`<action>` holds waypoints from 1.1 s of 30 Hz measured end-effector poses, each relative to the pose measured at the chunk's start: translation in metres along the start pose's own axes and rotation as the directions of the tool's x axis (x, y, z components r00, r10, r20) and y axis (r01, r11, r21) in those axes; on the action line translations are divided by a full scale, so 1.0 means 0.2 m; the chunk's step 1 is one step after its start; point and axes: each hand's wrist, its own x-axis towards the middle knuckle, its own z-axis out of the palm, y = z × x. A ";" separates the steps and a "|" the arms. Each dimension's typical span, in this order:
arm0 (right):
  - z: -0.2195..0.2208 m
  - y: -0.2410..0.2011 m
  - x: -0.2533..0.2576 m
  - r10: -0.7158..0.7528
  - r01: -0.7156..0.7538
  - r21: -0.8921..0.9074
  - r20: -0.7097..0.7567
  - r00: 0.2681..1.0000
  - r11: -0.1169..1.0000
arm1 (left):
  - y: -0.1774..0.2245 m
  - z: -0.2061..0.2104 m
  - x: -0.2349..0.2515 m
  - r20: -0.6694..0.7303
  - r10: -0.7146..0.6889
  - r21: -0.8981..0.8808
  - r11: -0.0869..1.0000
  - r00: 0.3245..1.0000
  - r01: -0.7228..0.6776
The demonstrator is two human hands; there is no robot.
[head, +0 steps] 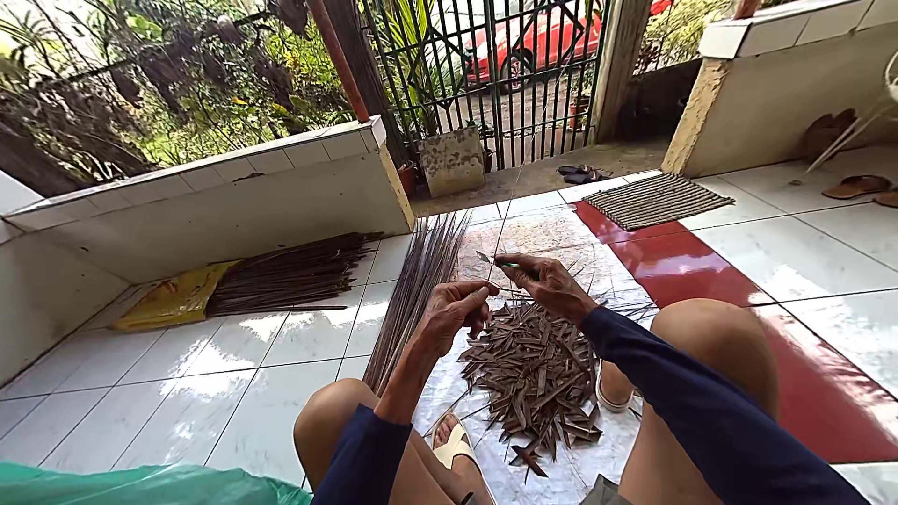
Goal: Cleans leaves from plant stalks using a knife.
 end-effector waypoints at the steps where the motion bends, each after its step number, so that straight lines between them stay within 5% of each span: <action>1: 0.00 0.00 0.01 0.005 -0.005 -0.009 0.000 1.000 1.000 | 0.00 0.00 0.00 0.007 0.003 0.003 1.000 1.000 -0.003; 11: -0.10 0.11 0.10 0.126 -0.103 0.113 -0.227 0.966 0.988 | -0.03 0.02 -0.04 0.096 -0.021 0.041 0.999 0.995 0.017; 16: -0.08 0.18 0.10 0.210 -0.121 0.228 -0.420 0.883 0.966 | -0.03 0.00 -0.04 0.008 -0.031 0.025 0.999 0.999 0.031; 23: 0.06 0.11 0.03 0.297 -0.295 0.124 -0.002 0.955 0.948 | -0.03 0.01 0.01 -0.155 -0.036 -0.037 0.999 0.987 0.030; 26: 0.07 0.14 0.04 0.383 -0.419 0.105 0.255 0.888 0.902 | 0.01 0.02 0.03 -0.224 0.004 -0.071 0.997 0.975 -0.021; 30: 0.04 0.21 0.04 0.468 -0.482 -0.015 0.268 0.842 0.876 | 0.10 0.01 0.04 -0.378 0.024 -0.166 0.982 0.926 -0.093; 33: -0.03 0.07 0.09 0.394 -0.421 0.090 0.225 0.891 0.902 | 0.17 -0.01 0.04 -0.423 0.012 -0.238 0.963 0.906 -0.124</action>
